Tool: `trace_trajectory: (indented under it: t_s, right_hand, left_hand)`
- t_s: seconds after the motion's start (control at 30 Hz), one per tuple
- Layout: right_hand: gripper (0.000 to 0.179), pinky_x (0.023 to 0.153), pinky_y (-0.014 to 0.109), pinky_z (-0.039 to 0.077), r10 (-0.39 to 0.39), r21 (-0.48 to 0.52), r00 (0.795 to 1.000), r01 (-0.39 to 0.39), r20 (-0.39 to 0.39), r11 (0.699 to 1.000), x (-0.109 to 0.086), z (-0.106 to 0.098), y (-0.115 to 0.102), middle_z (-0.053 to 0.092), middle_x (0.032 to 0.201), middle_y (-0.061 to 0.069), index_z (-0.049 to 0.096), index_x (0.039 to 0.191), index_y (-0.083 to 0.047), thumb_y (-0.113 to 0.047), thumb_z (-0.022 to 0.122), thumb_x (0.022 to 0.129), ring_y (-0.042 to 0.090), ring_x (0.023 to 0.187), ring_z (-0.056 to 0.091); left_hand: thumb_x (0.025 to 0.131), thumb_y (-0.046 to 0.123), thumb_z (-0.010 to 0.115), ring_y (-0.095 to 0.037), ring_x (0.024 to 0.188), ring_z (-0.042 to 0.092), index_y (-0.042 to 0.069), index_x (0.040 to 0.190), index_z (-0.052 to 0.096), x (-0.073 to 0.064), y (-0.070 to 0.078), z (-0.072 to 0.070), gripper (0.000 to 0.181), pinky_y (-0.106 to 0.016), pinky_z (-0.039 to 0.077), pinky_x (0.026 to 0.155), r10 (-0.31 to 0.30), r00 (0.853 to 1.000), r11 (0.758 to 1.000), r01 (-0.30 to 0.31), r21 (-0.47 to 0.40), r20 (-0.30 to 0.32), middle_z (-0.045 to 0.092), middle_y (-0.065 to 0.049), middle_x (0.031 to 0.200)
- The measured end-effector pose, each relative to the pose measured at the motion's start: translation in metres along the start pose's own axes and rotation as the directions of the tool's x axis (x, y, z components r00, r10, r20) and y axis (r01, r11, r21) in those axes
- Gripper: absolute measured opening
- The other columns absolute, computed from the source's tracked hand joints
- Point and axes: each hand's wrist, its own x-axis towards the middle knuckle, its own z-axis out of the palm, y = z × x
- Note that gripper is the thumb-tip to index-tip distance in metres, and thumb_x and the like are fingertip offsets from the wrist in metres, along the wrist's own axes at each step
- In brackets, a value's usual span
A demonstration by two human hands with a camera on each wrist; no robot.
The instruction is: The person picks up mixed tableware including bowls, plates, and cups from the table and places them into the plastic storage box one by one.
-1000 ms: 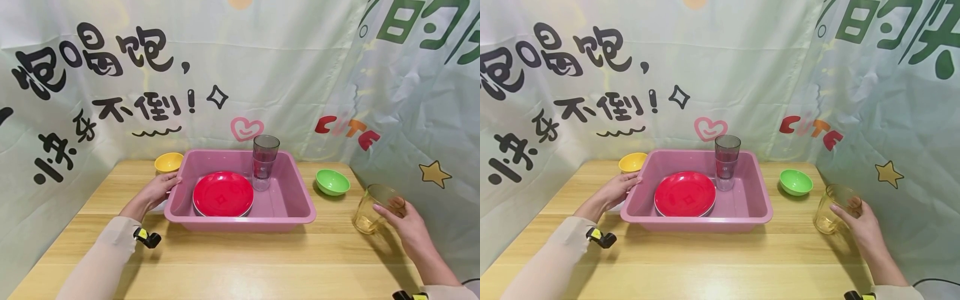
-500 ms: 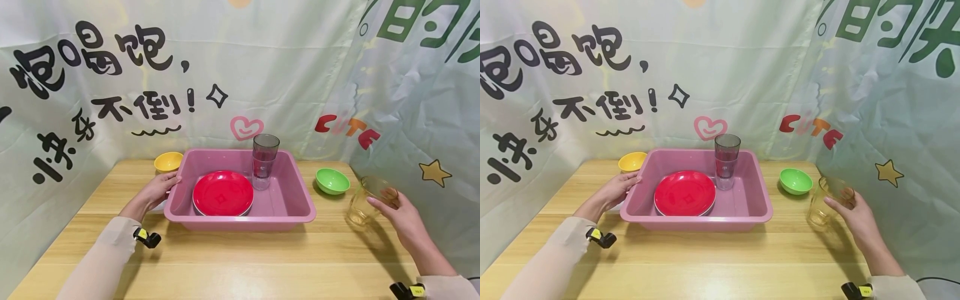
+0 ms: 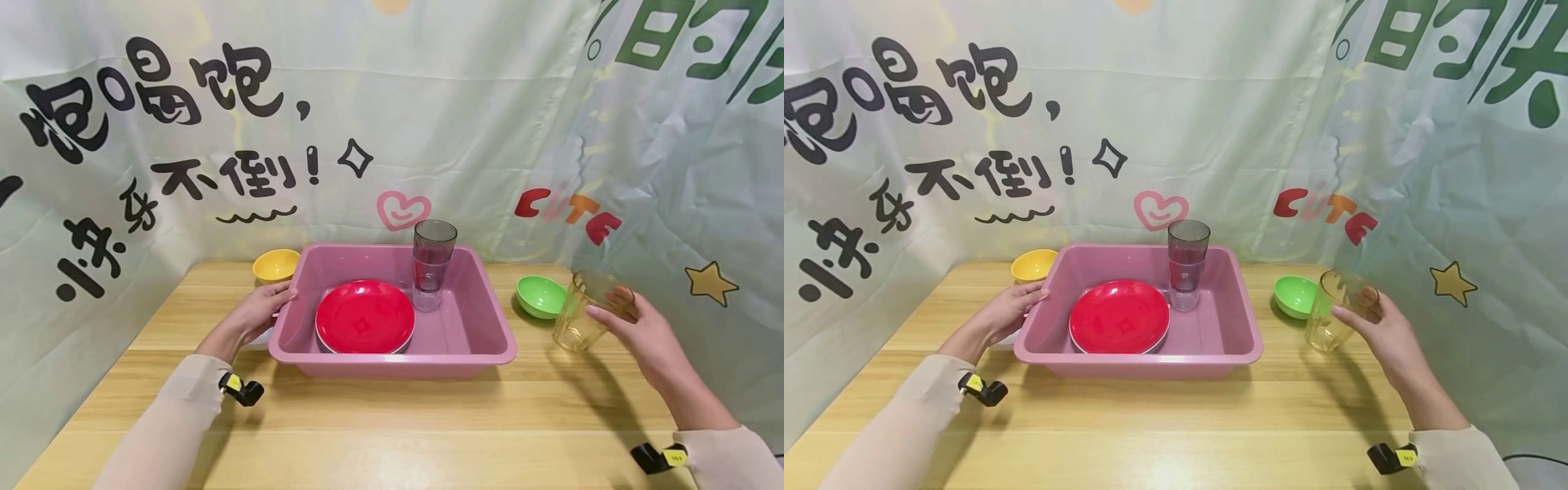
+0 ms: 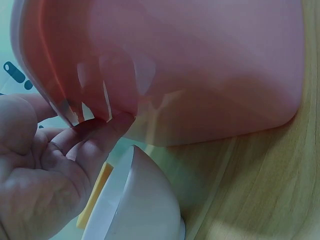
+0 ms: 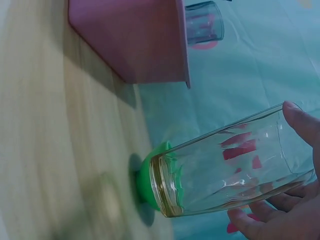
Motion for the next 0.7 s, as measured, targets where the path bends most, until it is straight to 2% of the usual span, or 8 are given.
trace_trajectory:
  t_s: [0.37, 0.57, 0.63, 0.7]
  right_hand:
    - [0.087, 0.077, 0.004, 0.041, -0.046, -0.01, 0.998, 0.046, 0.04, 0.999, 0.011, 0.004, -0.032, 0.023, 0.156, 0.024, 0.007, 0.157, -0.005, -0.042, 0.058, 0.098, 0.043, 0.136, 0.031]
    - [0.088, 0.077, 0.006, 0.042, -0.057, -0.015, 0.997, 0.058, 0.061, 0.998, 0.018, 0.005, -0.05, 0.023, 0.158, 0.019, 0.008, 0.157, -0.007, -0.045, 0.059, 0.096, 0.041, 0.138, 0.031]
    - [0.087, 0.09, 0.016, 0.046, -0.057, -0.018, 0.996, 0.058, 0.07, 0.998, 0.02, 0.006, -0.055, 0.023, 0.158, 0.018, 0.009, 0.157, -0.008, -0.046, 0.058, 0.096, 0.04, 0.139, 0.03]
    - [0.088, 0.1, 0.032, 0.045, -0.054, -0.021, 0.996, 0.056, 0.078, 0.998, 0.022, 0.007, -0.06, 0.024, 0.159, 0.016, 0.009, 0.157, -0.008, -0.048, 0.058, 0.096, 0.039, 0.139, 0.031]
  left_hand:
    - [0.106, 0.021, 0.044, -0.042, 0.126, 0.047, 0.0, 0.153, 0.026, 0.0, 0.001, 0.001, 0.054, -0.038, 0.053, 0.089, 0.002, 1.0, 1.0, -0.002, -0.001, 0.012, 0.038, -0.033, 0.143]
    - [0.106, 0.021, 0.044, -0.04, 0.123, 0.049, -0.002, 0.152, 0.026, 0.0, 0.002, 0.001, 0.055, -0.037, 0.054, 0.087, 0.003, 1.0, 1.0, -0.003, 0.005, 0.012, 0.039, -0.034, 0.142]
    - [0.106, 0.021, 0.045, -0.039, 0.122, 0.05, -0.002, 0.152, 0.027, 0.0, 0.002, 0.001, 0.054, -0.037, 0.054, 0.086, 0.001, 1.0, 1.0, -0.001, 0.001, 0.007, 0.039, -0.034, 0.142]
    - [0.106, 0.021, 0.044, -0.039, 0.122, 0.05, -0.002, 0.152, 0.027, 0.0, 0.002, 0.001, 0.054, -0.038, 0.054, 0.087, 0.002, 1.0, 1.0, -0.002, 0.002, 0.014, 0.039, -0.034, 0.142]
